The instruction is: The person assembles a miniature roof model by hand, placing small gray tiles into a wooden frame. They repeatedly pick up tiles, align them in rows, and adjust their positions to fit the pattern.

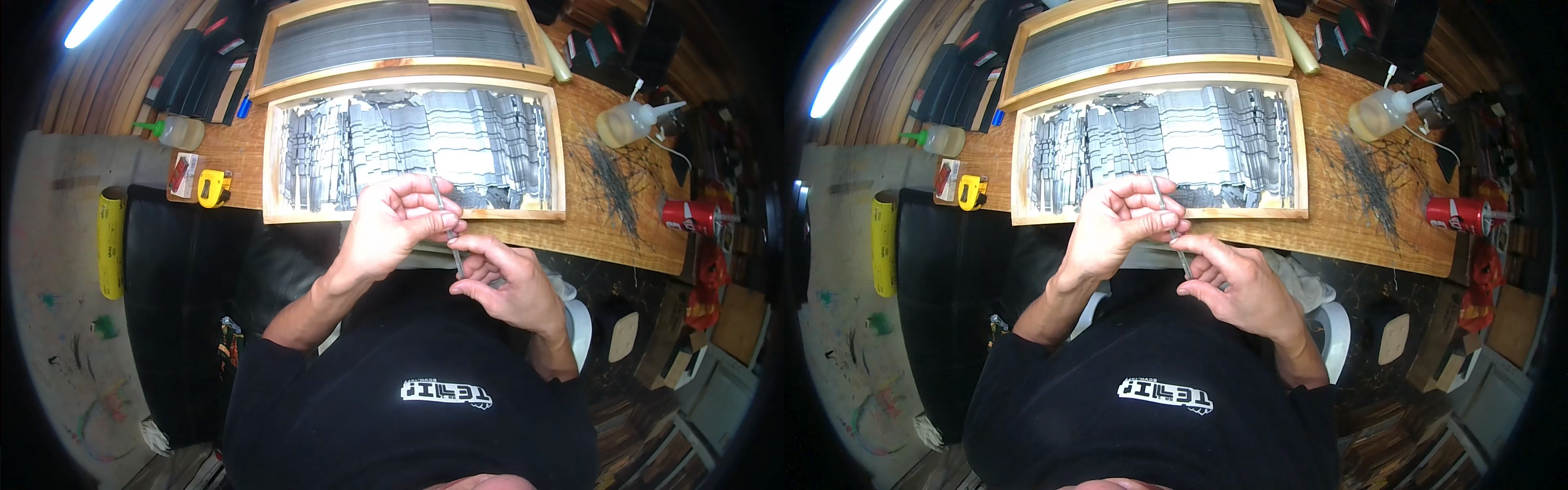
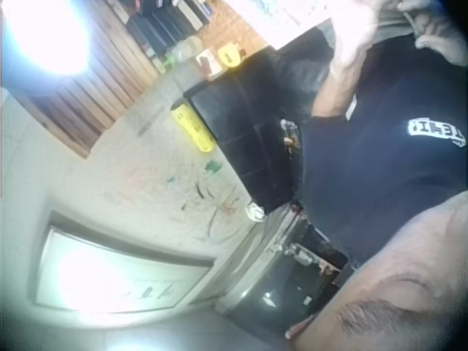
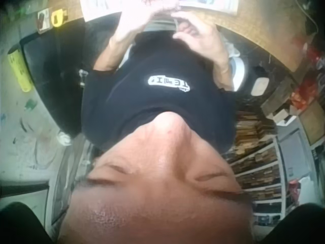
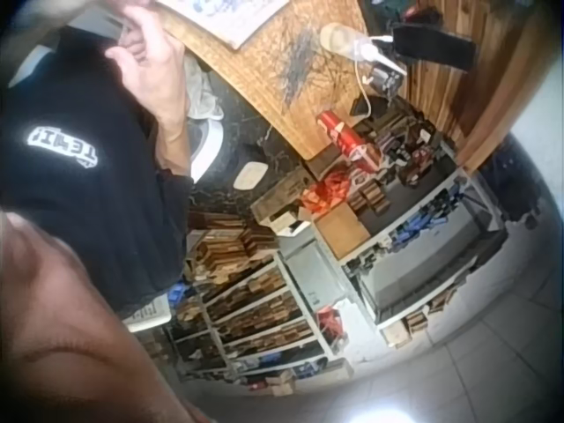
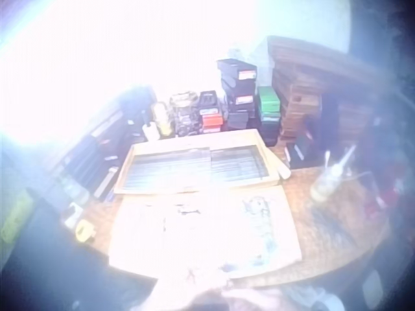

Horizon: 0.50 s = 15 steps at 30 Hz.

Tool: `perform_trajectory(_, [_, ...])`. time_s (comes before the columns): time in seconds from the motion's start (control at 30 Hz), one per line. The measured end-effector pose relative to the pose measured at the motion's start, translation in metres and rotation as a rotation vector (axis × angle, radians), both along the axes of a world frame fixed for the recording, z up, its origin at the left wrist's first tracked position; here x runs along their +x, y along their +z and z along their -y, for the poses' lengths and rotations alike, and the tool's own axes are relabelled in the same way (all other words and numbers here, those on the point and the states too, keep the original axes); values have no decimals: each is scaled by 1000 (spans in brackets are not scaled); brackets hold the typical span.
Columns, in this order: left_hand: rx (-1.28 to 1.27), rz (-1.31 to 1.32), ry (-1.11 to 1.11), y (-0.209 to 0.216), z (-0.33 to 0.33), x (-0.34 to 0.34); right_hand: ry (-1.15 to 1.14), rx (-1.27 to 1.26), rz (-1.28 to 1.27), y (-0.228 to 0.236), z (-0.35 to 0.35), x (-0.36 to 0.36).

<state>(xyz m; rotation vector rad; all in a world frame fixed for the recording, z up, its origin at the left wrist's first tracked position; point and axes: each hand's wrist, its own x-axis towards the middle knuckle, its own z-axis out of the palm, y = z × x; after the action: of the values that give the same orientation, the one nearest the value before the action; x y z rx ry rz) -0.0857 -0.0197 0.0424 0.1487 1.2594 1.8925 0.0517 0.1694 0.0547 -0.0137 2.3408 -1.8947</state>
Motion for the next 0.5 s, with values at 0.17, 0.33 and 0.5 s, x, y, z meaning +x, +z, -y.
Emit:
perform_trajectory(0.17, [-55, -13, 8, 3, 0, -4, 28, 14, 1, 3, 0, 2])
perform_trajectory(0.33, [-50, -82, 167, 5, 9, -20, 99, -9, -7, 5, -5, 14])
perform_trajectory(0.5, [43, -118, 157, 4, 16, -35, 1, 12, -142, 16, -11, 18])
